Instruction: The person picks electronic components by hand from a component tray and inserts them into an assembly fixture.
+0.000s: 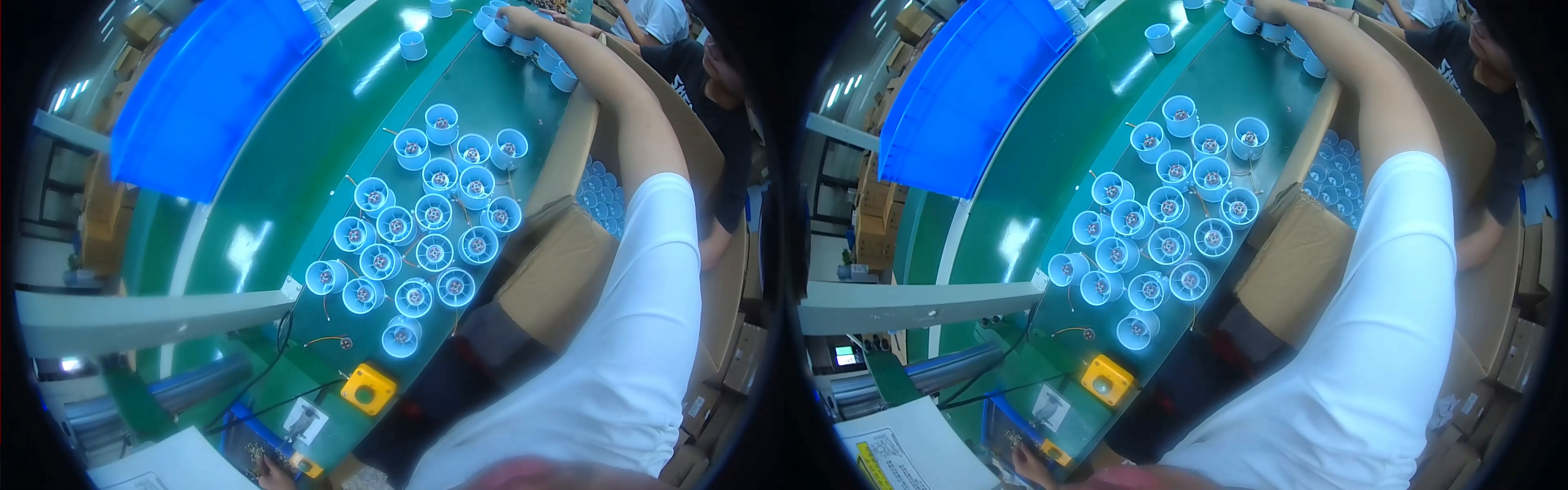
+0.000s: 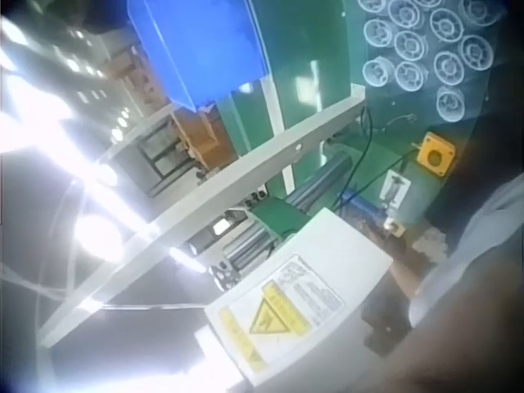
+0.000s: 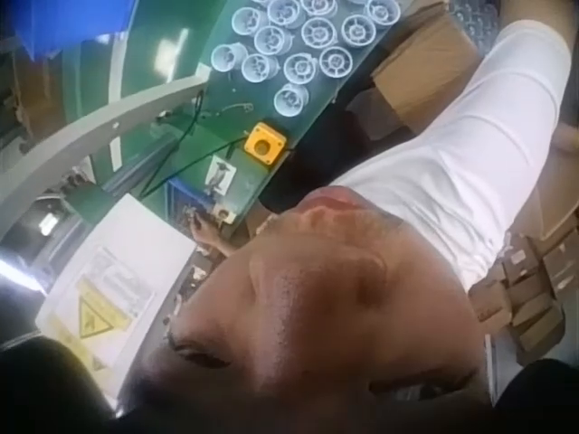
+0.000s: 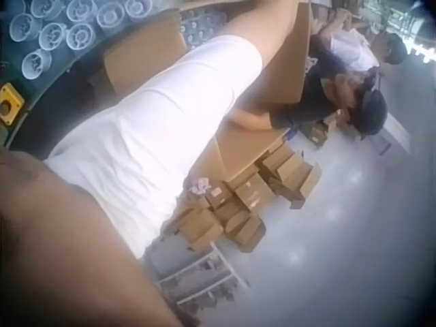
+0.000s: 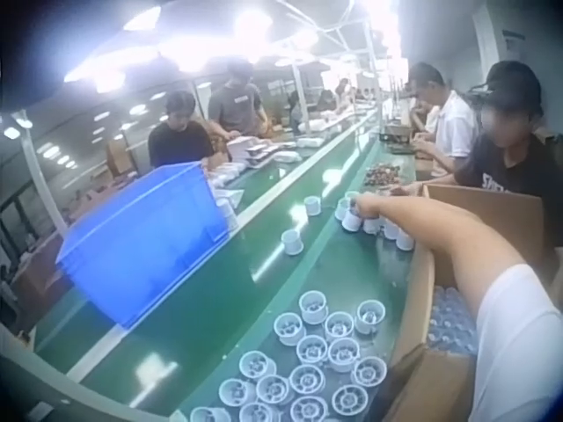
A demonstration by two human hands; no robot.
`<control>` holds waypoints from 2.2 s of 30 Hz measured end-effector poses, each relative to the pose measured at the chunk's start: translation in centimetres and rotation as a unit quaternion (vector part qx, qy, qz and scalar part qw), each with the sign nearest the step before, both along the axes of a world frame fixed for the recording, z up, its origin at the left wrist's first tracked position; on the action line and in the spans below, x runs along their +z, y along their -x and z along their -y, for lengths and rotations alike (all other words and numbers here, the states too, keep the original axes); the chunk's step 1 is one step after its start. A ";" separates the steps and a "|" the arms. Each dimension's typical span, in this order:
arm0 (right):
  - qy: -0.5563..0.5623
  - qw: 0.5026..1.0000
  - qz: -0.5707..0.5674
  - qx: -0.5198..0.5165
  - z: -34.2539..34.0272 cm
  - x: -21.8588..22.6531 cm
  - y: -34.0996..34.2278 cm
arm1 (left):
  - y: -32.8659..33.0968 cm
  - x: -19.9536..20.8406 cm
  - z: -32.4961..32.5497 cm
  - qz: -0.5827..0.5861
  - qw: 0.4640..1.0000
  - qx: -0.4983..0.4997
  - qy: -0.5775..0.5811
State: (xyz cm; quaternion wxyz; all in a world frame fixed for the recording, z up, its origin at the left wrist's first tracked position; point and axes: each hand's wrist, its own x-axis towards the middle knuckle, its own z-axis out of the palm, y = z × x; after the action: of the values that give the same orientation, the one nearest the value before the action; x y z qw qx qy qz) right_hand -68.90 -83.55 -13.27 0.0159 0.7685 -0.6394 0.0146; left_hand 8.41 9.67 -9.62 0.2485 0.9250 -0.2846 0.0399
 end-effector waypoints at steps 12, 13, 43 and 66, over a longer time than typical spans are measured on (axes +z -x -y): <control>-0.026 0.992 0.062 0.105 -7.1 4.0 -7.1 | -7.9 -5.2 -8.8 0.156 0.983 -0.051 -0.079; -0.022 0.993 0.058 0.104 -8.0 4.8 -7.3 | -8.1 -5.6 -8.3 0.166 0.981 -0.061 -0.078; 0.018 0.930 -0.050 0.363 -59.2 8.9 -27.0 | -3.9 -3.1 -3.5 0.049 0.986 -0.137 0.075; 0.082 0.688 0.638 0.336 -73.4 7.5 -51.1 | -2.9 -2.8 -3.9 0.024 0.986 -0.119 0.118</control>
State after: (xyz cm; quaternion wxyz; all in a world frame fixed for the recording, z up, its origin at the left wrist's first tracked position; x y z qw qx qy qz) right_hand -17.82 -10.15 -5.78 -0.3386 0.7329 -0.1904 0.5585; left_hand 11.32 13.57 -12.46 0.3522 0.8476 -0.3915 0.0653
